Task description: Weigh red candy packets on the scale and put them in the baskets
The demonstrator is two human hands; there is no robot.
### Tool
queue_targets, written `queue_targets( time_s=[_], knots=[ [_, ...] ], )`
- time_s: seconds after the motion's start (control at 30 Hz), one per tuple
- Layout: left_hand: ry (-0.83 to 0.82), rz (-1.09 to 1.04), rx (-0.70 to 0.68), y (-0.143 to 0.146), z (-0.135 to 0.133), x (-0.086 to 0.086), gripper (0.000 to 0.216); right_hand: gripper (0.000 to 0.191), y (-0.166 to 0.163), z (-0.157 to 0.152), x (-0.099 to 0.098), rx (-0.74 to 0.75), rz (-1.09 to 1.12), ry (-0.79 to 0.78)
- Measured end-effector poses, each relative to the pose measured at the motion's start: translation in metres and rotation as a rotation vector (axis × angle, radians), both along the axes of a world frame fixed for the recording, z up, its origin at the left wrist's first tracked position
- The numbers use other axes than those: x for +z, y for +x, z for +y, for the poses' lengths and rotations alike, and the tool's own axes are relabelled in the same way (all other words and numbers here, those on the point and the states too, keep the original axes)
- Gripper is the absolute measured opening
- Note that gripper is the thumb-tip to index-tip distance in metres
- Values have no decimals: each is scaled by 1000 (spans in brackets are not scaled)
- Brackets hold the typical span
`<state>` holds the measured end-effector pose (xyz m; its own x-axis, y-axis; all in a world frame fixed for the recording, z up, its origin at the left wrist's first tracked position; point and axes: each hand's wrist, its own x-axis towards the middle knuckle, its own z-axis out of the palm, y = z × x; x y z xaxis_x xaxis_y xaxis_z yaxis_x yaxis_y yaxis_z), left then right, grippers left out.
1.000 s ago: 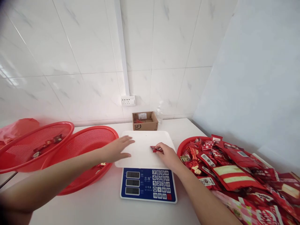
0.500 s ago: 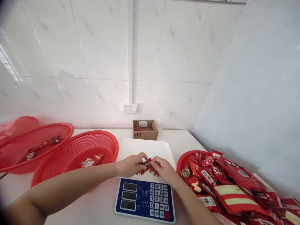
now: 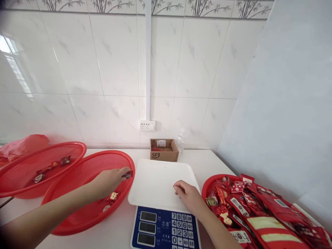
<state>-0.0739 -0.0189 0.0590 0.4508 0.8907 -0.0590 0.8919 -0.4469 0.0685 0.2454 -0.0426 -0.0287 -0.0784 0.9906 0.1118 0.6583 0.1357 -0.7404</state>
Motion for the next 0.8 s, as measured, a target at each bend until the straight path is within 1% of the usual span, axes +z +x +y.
queue_targets(
  time_s=[0.1, 0.2, 0.27, 0.33, 0.4, 0.47, 0.53, 0.63, 0.73, 0.8],
  knots=[
    [5, 53, 13, -21, 4, -8, 35, 25, -2, -2, 2, 4, -100, 48],
    [-42, -45, -24, -29, -1, -12, 39, 28, 3, -2, 7, -34, -198, 85],
    [-113, -110, -102, -30, -6, -15, 45, 31, 10, -2, 15, -81, -254, 107],
    [-176, -127, -203, -28, -9, -19, 52, 33, 20, -6, 25, -133, -310, 111],
    [-213, -116, -301, -25, -10, -23, 57, 39, 33, -15, 34, -171, -371, 91],
    [-233, -107, -380, -20, -7, -28, 59, 43, 49, -30, 39, -195, -431, 62],
    [-250, -92, -444, -14, -2, -32, 60, 46, 65, -50, 37, -241, -494, 31],
    [-279, -67, -545, -4, 6, -35, 59, 53, 86, -82, 22, -373, -613, -65],
    [-302, -38, -630, 5, 11, -35, 57, 56, 91, -105, 7, -440, -706, -174],
    [-305, 0, -650, 9, 13, -34, 56, 53, 86, -112, 2, -451, -733, -197]
  ],
)
